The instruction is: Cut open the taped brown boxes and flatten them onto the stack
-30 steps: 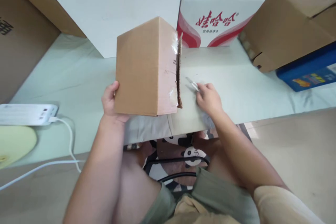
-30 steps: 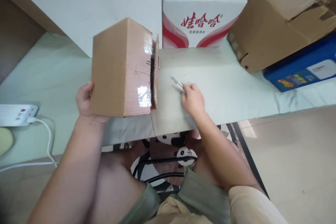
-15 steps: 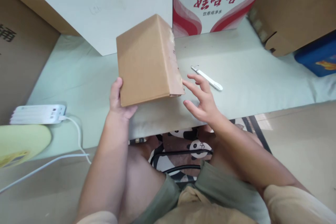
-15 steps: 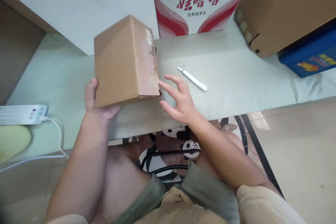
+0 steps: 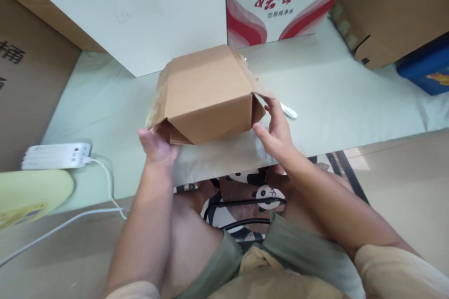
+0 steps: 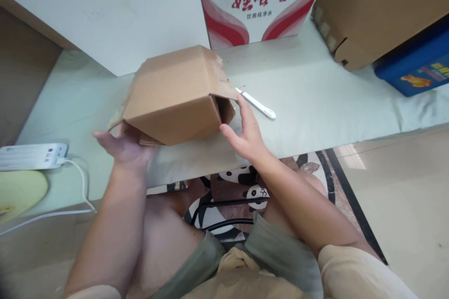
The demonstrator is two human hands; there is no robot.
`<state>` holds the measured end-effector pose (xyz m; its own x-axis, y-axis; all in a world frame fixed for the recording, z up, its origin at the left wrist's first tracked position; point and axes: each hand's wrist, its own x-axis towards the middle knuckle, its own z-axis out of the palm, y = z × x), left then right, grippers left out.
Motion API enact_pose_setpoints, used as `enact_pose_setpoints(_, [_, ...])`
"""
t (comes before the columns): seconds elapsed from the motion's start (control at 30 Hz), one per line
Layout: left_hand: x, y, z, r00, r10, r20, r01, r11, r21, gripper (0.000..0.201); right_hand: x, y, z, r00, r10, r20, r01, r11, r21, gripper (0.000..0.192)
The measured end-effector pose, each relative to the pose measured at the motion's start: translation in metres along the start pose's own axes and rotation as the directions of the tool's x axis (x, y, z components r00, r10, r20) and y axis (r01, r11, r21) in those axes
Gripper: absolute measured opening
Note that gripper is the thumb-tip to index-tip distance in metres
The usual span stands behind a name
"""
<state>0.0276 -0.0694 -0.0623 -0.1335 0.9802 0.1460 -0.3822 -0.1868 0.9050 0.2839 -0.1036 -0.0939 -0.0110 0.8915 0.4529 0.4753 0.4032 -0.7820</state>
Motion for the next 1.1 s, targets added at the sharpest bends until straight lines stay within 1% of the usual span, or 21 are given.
enact_pose_setpoints(0.03, [-0.001,0.0,-0.003,0.999,0.012,-0.031,-0.011,1.0,0.028,0.074,0.0,0.0,0.001,0.999,0.01,-0.035,-0.009,1.0,0.02,0.067])
enact_pose_setpoints(0.1, [-0.004,-0.002,-0.011,0.995,0.008,-0.097,0.0,0.997,0.082,0.071,0.0,-0.001,0.002,0.996,0.04,-0.085,-0.031,0.995,0.096,0.051])
enact_pose_setpoints(0.13, [-0.004,-0.004,-0.015,0.993,-0.006,-0.116,0.018,0.995,0.101,0.072,0.0,-0.002,0.003,0.994,0.06,-0.088,-0.047,0.988,0.148,0.043])
enact_pose_setpoints(0.17, [-0.004,-0.005,-0.02,0.992,-0.023,-0.126,0.037,0.993,0.111,0.072,-0.001,-0.002,0.004,0.994,0.082,-0.079,-0.065,0.978,0.198,0.04])
enact_pose_setpoints(0.23, [-0.003,-0.008,-0.027,0.991,-0.043,-0.124,0.059,0.99,0.127,0.071,-0.001,-0.002,0.005,0.992,0.117,-0.035,-0.104,0.957,0.272,0.045])
enact_pose_setpoints(0.33, [-0.001,-0.011,-0.029,0.988,-0.031,-0.151,0.056,0.985,0.165,0.063,-0.002,-0.003,0.007,0.988,0.149,0.05,-0.157,0.936,0.315,0.053])
enact_pose_setpoints(0.43, [-0.001,-0.014,-0.028,0.979,-0.006,-0.202,0.05,0.976,0.21,0.061,-0.002,-0.002,0.01,0.981,0.182,0.066,-0.193,0.928,0.32,0.058])
enact_pose_setpoints(0.5, [-0.002,-0.017,-0.028,0.983,-0.01,-0.181,0.053,0.97,0.235,0.065,-0.002,-0.002,0.011,0.977,0.207,0.058,-0.214,0.915,0.341,0.058])
enact_pose_setpoints(0.6, [-0.002,-0.02,-0.032,0.991,-0.015,-0.132,0.051,0.959,0.277,0.072,0.001,0.0,0.014,0.963,0.249,0.104,-0.269,0.869,0.414,0.056])
enact_pose_setpoints(0.67, [0.0,-0.022,-0.036,0.992,-0.005,-0.125,0.044,0.949,0.313,0.075,0.003,0.0,0.015,0.948,0.29,0.134,-0.319,0.836,0.447,0.056])
enact_pose_setpoints(0.77, [0.002,-0.023,-0.038,0.994,-0.009,-0.109,0.049,0.93,0.364,0.084,0.007,-0.003,0.014,0.922,0.353,0.16,-0.386,0.796,0.466,0.057])
enact_pose_setpoints(0.87, [0.005,-0.023,-0.037,0.996,-0.028,-0.082,0.058,0.92,0.387,0.091,0.01,-0.009,0.012,0.892,0.386,0.235,-0.451,0.736,0.505,0.061])
enact_pose_setpoints(0.97, [0.006,-0.023,-0.034,0.997,-0.024,-0.076,0.051,0.921,0.386,0.092,0.012,-0.016,0.011,0.856,0.407,0.319,-0.517,0.671,0.532,0.063])
enact_pose_setpoints(1.1, [0.006,-0.022,-0.034,0.996,-0.022,-0.09,0.055,0.923,0.381,0.089,0.013,-0.018,0.011,0.815,0.44,0.376,-0.579,0.631,0.517,0.066])
